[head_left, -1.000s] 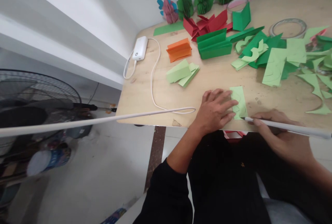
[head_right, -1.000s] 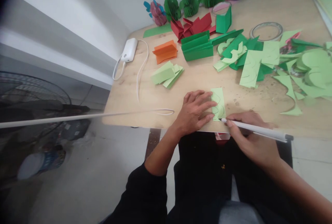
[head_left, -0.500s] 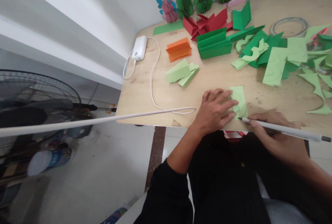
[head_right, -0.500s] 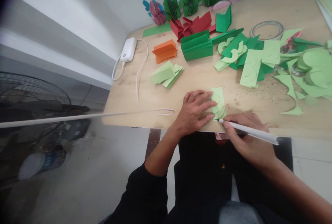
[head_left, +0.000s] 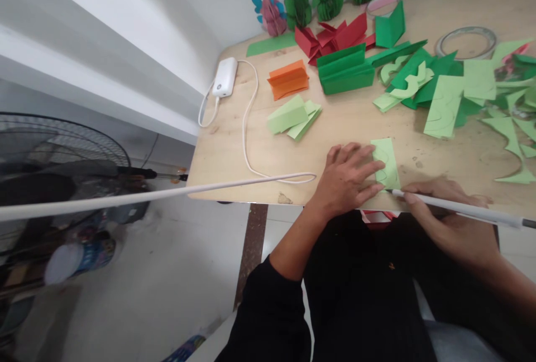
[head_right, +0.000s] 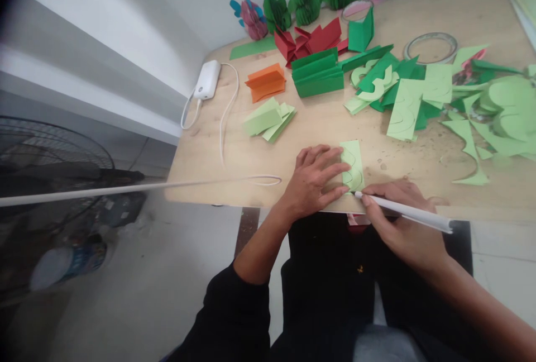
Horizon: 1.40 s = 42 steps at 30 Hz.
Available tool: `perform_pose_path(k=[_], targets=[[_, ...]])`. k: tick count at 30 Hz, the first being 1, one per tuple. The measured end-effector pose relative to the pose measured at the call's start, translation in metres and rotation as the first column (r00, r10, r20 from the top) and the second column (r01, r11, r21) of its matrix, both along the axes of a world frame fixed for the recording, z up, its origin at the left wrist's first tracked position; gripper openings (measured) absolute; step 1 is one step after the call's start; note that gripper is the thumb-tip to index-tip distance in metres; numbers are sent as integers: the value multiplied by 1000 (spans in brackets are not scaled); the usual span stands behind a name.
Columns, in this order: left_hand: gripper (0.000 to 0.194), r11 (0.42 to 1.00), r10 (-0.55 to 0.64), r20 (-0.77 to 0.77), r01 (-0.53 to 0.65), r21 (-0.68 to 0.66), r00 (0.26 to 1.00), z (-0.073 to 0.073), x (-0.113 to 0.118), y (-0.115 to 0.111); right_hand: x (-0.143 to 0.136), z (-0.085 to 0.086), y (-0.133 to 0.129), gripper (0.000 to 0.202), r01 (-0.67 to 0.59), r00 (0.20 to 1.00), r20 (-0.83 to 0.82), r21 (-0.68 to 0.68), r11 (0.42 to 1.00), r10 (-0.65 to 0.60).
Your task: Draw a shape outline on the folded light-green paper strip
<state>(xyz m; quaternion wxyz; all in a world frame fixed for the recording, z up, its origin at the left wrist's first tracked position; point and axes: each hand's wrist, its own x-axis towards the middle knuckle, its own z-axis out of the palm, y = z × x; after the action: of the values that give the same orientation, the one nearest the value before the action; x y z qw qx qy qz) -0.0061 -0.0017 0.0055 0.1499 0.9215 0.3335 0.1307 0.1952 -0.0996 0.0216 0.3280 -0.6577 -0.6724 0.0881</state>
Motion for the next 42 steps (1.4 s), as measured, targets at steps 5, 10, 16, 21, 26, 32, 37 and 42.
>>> perform_pose_path(k=[5, 10, 16, 21, 26, 32, 37, 42], targets=[[41, 1000, -1, 1, 1, -7, 1000, 0, 0, 0, 2, 0, 0, 32, 17, 1000, -11, -22, 1000, -18], [40, 1000, -1, 9, 1, -9, 1000, -1, 0, 0, 2, 0, -1, 30, 26, 1000, -16, -19, 999, -26], [40, 1000, 1, 11, -1, -9, 1000, -1, 0, 0, 1, 0, 0, 25, 20, 1000, -21, -6, 1000, -20], [40, 1000, 1, 16, -1, -3, 1000, -1, 0, 0, 2, 1, 0, 23, 6, 1000, -22, 19, 1000, -6], [39, 1000, 3, 11, -3, -5, 1000, -2, 1, 0, 1, 2, 0, 23, -18, 1000, -14, 56, 998, 18], [39, 1000, -5, 32, 4, 17, 999, -3, 0, 1, -2, 0, 0, 26, -40, 999, -15, 68, 997, 41], [40, 1000, -5, 27, 4, 27, 1000, -4, 0, 0, -3, -2, -1, 23, -52, 999, -7, 67, 996, 53], [40, 1000, 0, 17, 0, 16, 1000, -4, 0, 0, -2, -2, -1, 23, -38, 999, -20, 64, 997, 39]])
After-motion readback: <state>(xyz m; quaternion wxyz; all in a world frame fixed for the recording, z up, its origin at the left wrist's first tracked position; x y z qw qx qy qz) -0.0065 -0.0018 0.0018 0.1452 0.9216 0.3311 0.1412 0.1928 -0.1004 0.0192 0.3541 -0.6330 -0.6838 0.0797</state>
